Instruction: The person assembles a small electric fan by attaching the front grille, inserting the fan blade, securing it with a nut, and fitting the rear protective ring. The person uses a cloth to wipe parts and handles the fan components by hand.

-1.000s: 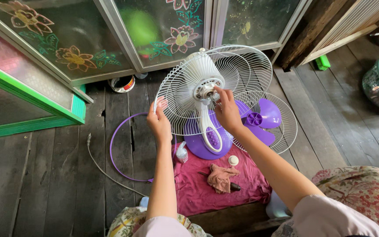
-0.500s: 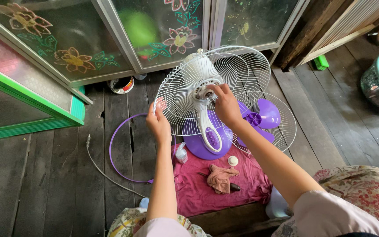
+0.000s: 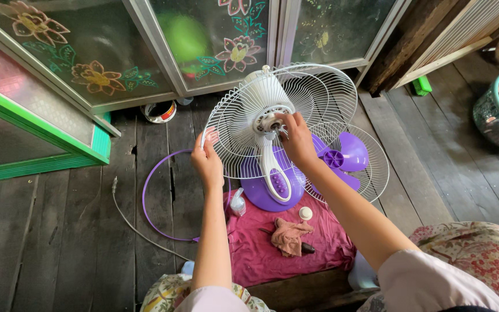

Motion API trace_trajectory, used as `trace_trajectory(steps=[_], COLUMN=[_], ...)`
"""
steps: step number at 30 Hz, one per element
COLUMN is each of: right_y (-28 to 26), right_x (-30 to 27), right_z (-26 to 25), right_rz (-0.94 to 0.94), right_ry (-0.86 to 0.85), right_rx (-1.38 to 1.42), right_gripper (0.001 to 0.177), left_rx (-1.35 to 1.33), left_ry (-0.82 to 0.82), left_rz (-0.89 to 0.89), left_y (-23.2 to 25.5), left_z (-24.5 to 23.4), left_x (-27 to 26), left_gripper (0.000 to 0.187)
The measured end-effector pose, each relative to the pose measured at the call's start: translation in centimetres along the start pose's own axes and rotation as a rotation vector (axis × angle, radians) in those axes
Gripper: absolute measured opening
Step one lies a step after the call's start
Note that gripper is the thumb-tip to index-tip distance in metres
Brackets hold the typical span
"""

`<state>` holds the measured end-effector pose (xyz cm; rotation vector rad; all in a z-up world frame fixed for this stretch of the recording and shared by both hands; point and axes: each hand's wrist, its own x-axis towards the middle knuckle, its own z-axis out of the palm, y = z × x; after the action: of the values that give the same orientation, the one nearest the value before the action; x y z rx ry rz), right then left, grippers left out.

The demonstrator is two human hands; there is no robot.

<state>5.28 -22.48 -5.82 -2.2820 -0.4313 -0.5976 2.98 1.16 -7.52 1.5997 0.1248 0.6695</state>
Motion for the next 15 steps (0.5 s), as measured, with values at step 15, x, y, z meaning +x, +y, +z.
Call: trace_trajectory(steps=[15], right_y=[0.6], right_x=[-0.4], right_z=[2.3], right_rz=[-0.142], right_ry=[0.177], right_rx=[-0.088], right_gripper=[0.064], left_rx=[-0.007], left_ry=[-0.006], left_rz=[0.027], left_y=[-0.2], left_z=[0.1], left_x=[-0.5], left_gripper=[0.026])
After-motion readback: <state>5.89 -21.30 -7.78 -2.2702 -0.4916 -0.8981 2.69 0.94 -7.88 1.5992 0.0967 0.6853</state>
